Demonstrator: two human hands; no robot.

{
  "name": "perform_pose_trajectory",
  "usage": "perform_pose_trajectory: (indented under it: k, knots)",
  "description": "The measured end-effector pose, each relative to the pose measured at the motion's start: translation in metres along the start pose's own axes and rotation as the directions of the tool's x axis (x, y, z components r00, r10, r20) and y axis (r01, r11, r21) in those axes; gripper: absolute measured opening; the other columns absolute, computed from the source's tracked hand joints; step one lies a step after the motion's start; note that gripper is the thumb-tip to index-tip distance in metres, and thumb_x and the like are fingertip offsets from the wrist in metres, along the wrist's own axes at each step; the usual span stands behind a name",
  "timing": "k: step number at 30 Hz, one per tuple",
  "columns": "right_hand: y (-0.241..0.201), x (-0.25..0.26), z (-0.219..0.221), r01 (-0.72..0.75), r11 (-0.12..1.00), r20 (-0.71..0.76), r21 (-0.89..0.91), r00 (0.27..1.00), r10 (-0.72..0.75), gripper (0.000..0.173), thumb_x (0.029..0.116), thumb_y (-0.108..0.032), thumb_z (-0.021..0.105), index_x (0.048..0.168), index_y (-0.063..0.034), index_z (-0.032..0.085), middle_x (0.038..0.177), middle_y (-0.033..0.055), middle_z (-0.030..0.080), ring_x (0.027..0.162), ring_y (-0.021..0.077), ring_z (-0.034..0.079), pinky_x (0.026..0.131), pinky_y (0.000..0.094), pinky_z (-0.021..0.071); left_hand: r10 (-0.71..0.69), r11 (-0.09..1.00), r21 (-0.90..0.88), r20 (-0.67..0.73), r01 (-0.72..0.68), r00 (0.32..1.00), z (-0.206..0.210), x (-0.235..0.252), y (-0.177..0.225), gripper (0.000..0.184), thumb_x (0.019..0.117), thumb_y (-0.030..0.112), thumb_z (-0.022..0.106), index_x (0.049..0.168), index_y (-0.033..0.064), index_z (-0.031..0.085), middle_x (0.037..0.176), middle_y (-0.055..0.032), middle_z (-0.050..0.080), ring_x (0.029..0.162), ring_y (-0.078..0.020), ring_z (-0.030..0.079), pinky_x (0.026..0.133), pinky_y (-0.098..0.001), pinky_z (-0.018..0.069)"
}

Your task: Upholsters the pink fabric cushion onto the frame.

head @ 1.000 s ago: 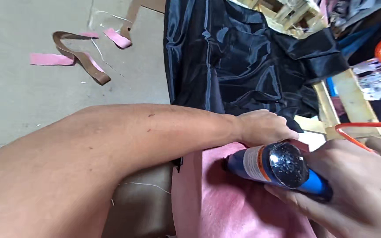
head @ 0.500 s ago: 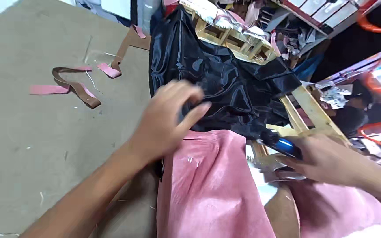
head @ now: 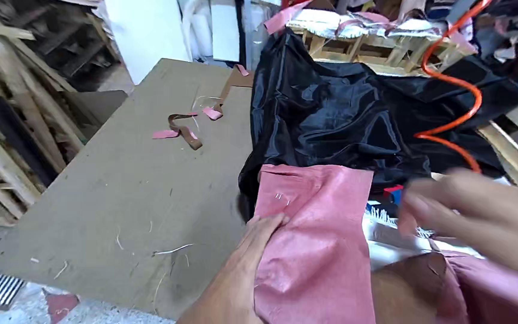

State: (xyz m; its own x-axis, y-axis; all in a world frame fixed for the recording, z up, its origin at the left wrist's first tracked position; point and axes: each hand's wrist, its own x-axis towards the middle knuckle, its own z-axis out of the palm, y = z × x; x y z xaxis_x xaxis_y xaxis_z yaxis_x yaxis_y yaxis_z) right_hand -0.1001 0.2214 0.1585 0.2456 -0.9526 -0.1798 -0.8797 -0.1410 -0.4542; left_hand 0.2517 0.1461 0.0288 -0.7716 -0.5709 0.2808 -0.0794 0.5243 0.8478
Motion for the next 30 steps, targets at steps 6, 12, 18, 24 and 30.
perform_pose_trajectory:
  k: [6,12,18,24,30]
  knots:
    - [-0.113,0.002,0.079,-0.032,0.928,-0.073,0.372,0.995,0.064,0.054,0.0915,-0.064,0.067,0.090,-0.0099,0.071,0.085,0.0016,0.068,0.081,0.0120,0.065,0.071,0.0341,0.0556,0.149,0.980,-0.165,0.236,-0.112,0.960,-0.030,0.013,-0.023,0.127,0.0704,0.097,0.049,0.157,0.0048,0.039,0.160,-0.0115,0.044,0.150,-0.0261,0.036,0.125,-0.0507,0.0298]
    - [-0.144,-0.001,0.093,-0.545,0.303,0.270,0.781,0.734,0.623,0.036,0.0864,-0.050,0.079,0.088,-0.0141,0.075,0.076,0.0016,0.072,0.067,0.0119,0.069,0.062,0.0323,0.0595,0.248,0.958,0.033,0.409,-0.286,0.878,-0.036,0.166,-0.048,0.047,0.1093,0.045,0.042,0.133,0.0140,0.068,0.127,-0.0031,0.071,0.125,-0.0165,0.062,0.111,-0.0461,0.0460]
    - [-0.173,0.021,0.068,-0.495,0.492,-0.019,0.716,0.691,0.723,0.037,0.1039,-0.046,0.057,0.080,-0.0205,0.069,0.065,-0.0031,0.056,0.056,0.0067,0.052,0.049,0.0253,0.0412,0.013,0.956,0.207,0.680,-0.209,0.733,0.034,0.211,-0.048,0.091,0.0967,0.081,0.020,0.160,0.0180,0.036,0.148,-0.0114,0.058,0.137,-0.0333,0.054,0.111,-0.0704,0.0374]
    - [-0.184,0.028,0.088,-0.277,0.786,-0.386,0.553,0.750,0.536,0.030,0.1095,-0.030,0.051,0.093,-0.0099,0.067,0.073,-0.0033,0.063,0.064,-0.0014,0.059,0.058,0.0189,0.0510,0.408,0.813,-0.572,0.692,0.107,0.596,0.002,0.243,-0.066,0.070,0.0815,0.008,0.082,0.145,-0.0005,0.054,0.129,-0.0142,0.067,0.117,-0.0168,0.065,0.104,-0.0363,0.0536]
    - [-0.084,-0.022,0.070,-0.317,0.885,-0.593,0.342,0.657,0.465,0.042,0.1063,-0.051,0.046,0.102,-0.0204,0.075,0.097,-0.0046,0.075,0.091,0.0109,0.071,0.080,0.0355,0.0611,0.540,0.692,-0.323,0.825,-0.646,0.166,-0.013,0.253,-0.024,0.012,0.0782,0.009,0.080,0.083,0.0134,0.070,0.075,-0.0005,0.063,0.070,-0.0173,0.062,0.060,-0.0436,0.0512]
